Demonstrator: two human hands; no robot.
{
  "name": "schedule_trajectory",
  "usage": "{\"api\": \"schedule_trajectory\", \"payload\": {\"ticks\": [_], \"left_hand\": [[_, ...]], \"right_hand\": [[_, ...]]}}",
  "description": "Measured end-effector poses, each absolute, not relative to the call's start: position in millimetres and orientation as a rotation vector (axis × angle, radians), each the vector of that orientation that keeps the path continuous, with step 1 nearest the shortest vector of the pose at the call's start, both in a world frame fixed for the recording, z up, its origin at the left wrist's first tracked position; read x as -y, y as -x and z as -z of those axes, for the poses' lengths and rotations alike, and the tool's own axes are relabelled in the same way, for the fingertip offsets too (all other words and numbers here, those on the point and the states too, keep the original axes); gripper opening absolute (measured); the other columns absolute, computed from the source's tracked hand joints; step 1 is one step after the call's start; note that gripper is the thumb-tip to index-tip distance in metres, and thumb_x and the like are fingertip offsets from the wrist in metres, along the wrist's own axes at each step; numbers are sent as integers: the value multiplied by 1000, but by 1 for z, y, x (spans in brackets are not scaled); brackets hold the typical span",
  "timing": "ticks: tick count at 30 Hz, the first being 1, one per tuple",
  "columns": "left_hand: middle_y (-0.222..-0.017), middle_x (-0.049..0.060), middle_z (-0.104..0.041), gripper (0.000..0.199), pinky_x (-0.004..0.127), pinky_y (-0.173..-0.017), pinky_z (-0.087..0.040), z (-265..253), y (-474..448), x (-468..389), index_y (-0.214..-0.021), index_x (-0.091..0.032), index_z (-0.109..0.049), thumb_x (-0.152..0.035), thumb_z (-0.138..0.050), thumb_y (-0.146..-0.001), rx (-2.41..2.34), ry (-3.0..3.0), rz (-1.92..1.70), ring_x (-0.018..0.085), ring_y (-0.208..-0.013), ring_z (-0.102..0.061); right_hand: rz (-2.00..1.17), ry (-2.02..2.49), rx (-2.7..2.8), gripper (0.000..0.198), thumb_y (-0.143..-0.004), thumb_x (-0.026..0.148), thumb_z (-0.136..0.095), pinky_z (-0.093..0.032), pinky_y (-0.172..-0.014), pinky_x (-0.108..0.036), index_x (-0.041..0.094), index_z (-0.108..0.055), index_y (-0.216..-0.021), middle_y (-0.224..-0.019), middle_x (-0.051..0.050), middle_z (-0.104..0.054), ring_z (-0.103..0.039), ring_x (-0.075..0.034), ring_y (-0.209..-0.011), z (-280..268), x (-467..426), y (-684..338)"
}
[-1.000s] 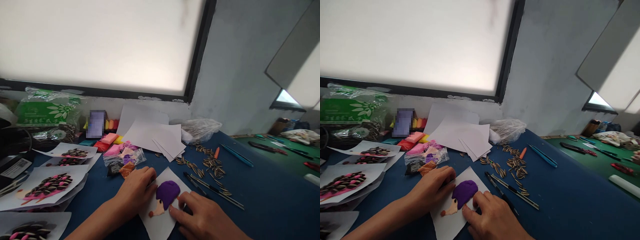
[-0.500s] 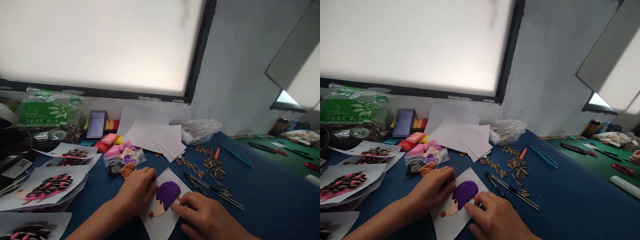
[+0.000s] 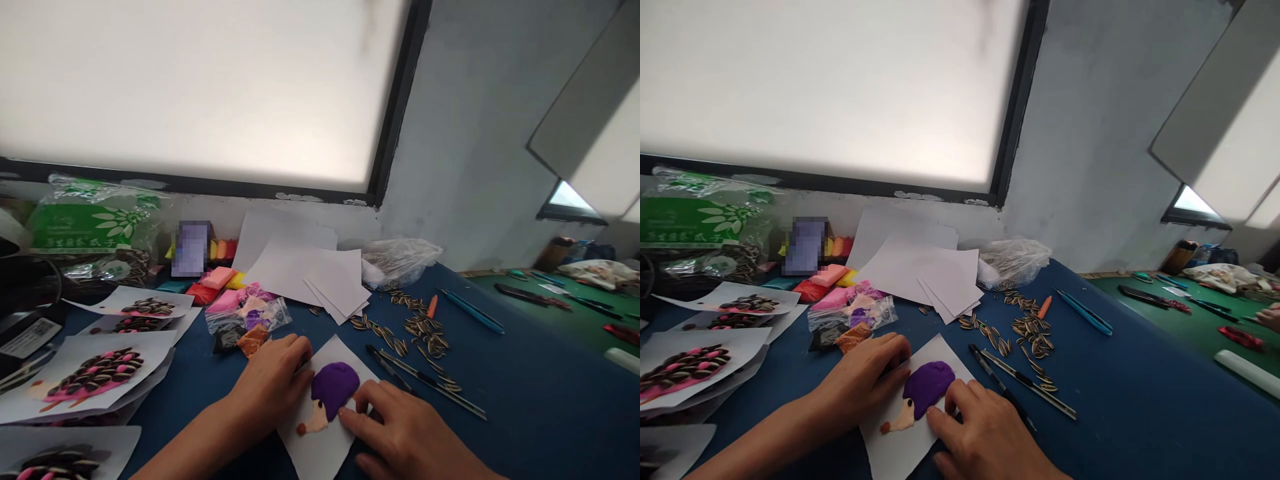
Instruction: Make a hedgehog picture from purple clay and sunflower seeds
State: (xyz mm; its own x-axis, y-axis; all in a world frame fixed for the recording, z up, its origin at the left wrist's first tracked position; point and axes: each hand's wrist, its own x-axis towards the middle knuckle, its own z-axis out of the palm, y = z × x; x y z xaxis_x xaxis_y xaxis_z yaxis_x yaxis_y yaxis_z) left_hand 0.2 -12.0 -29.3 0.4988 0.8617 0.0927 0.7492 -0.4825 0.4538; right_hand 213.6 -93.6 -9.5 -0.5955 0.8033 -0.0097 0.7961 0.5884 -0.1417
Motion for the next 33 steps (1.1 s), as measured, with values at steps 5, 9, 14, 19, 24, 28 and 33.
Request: {"api": "schedule_trajectory", "payload": {"ticks": [5, 9, 14, 19, 24, 28, 33], "left_hand": [[-85, 2, -62, 4, 31, -65, -37, 30, 1, 13, -87, -21, -57, -18, -55, -85, -1332, -2402, -465, 20, -78, -58], [-83, 1, -61, 5, 30, -64, -36, 31, 1, 12, -87, -21, -58, -17, -55, -85, -1336, -2400, -466, 20, -77, -57], [-83, 1, -61, 4, 30, -64, -36, 33, 0, 11, -87, -21, -57, -18, -55, -85, -1323, -2405, -496, 20, -76, -57], [-82, 1, -61, 4, 30, -64, -36, 34, 0, 11, -86, -21, -57, -18, -55, -85, -1322, -2408, -494, 20, -76, -57], [-83, 2, -61, 5, 31, -65, -37, 34, 1, 10, -87, -21, -57, -19, -54, -85, -1326, -2412, -478, 20, -76, -57], [-84, 2, -62, 6, 30, -65, -37, 33, 0, 10, -87, -21, -58, -19, -53, -85, -1324, -2412, -474, 20, -77, -57], [-84, 2, -62, 6, 31, -65, -37, 32, 1, 10, -88, -21, -58, -19, -53, -85, -1327, -2390, -453, 21, -78, -58]], "right_hand": [[-345, 1406, 2738, 43, -84, 18, -62, -52, -75, -37, 21, -62, -126, -112, -13, -64, -62, -27, -93, 1, 94, -217], [-418, 1387, 2672, 38, -90, 18, -56, -52, -81, -33, 22, -61, -127, -113, -11, -65, -63, -24, -99, -4, 95, -221], [-148, 1235, 2791, 43, -81, 16, -66, -52, -68, -31, 23, -61, -123, -108, -11, -65, -63, -24, -87, 9, 95, -223], [199, 1084, 2774, 52, -74, 15, -72, -51, -62, -31, 17, -58, -124, -102, -12, -66, -61, -24, -77, 27, 93, -223], [-15, 1173, 2803, 49, -77, 15, -69, -53, -68, -32, 22, -60, -124, -108, -11, -66, -63, -25, -85, 15, 95, -225], [-238, 1312, 2774, 46, -84, 15, -63, -54, -76, -33, 24, -61, -128, -114, -12, -65, -64, -26, -96, 5, 96, -225], [-337, 1340, 2687, 36, -90, 20, -57, -54, -78, -37, 20, -63, -125, -115, -13, -65, -64, -27, -97, 2, 97, -224]]}}
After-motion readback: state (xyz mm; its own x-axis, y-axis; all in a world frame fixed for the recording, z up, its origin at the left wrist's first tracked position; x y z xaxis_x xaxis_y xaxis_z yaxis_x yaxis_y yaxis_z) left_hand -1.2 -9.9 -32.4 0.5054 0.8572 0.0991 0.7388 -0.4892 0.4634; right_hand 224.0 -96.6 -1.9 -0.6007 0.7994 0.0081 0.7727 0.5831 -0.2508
